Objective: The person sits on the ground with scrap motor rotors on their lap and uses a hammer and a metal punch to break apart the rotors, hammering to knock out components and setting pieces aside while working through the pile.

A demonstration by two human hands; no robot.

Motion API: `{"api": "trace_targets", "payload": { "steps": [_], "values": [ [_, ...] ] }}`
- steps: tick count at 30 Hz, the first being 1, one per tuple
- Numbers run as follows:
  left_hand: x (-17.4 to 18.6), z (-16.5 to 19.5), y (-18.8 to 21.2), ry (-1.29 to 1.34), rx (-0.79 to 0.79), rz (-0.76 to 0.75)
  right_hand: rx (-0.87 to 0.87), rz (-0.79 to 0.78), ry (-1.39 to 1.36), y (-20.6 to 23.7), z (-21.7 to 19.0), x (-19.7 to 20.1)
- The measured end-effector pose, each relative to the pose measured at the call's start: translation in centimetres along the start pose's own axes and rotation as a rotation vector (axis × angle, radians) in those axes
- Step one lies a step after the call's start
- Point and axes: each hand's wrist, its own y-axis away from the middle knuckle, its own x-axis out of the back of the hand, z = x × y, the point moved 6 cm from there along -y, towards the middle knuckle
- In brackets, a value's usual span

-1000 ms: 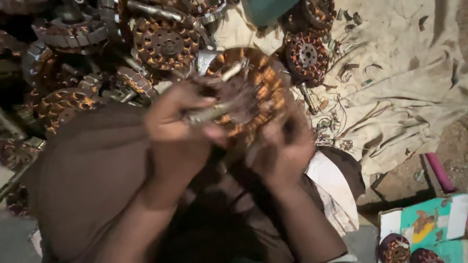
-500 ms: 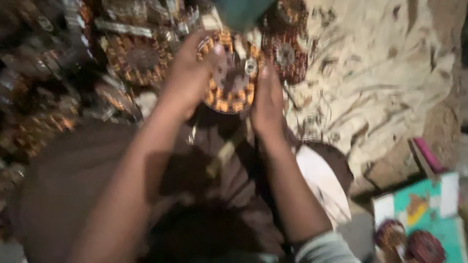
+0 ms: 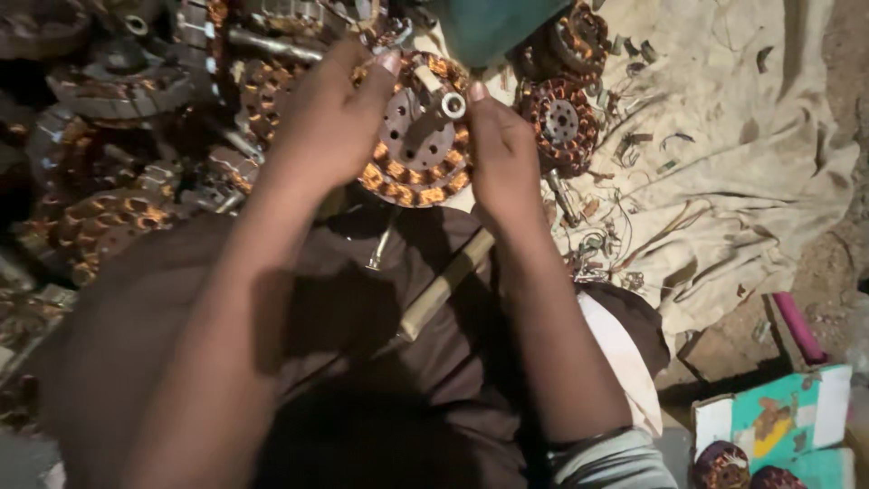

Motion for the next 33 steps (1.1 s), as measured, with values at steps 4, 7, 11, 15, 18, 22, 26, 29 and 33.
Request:
{"api": "trace_targets", "payload": {
  "steps": [4,7,11,15,18,22,26,29,33],
  "values": [
    [0.1,-0.1,-0.2,-0.056,-0.076,0.015,-0.063,0.061,-0.053,0.9,1.9,4.7],
    [-0.8,-1.6,-0.5,0.094,0.060,-0.130,0.152,0.334,1.019,3.2,2.5,10.6],
    [-0.1,-1.9,-1.3,-0.027,0.094,-0.231,-0.033,0.125,1.163,3.3,10.3,11.0],
    [0.2,-0.8,-1.6,-0.221,0.095,-0.218,-0.167,0.162,1.249,0.4,15.2,10.1],
    [-0.6,-0.3,-1.1,-0.096,0.120,-0.130,-0.216,0.161,1.080,-0.5,15.3,10.8],
    [-0.9,-0.2,-0.8,-0.050,0.094,-0.045,-0.199,0.086,0.336,3.0,10.5,11.1],
    [-0.3,0.3,-1.3,-0.167,0.138,-0.008,-0.224,-0.043,-0.489,9.0,0.9,8.5],
    [-0.2,1.4,-1.0,-0.192,0.128,-0.028,-0.135,-0.241,-0.344,11.8,-8.7,6.3],
    [0.0,2.2,-0.2,-0.369,0.110,-0.036,0.122,-0.095,-0.007,15.4,-20.0,6.1]
  ]
}}
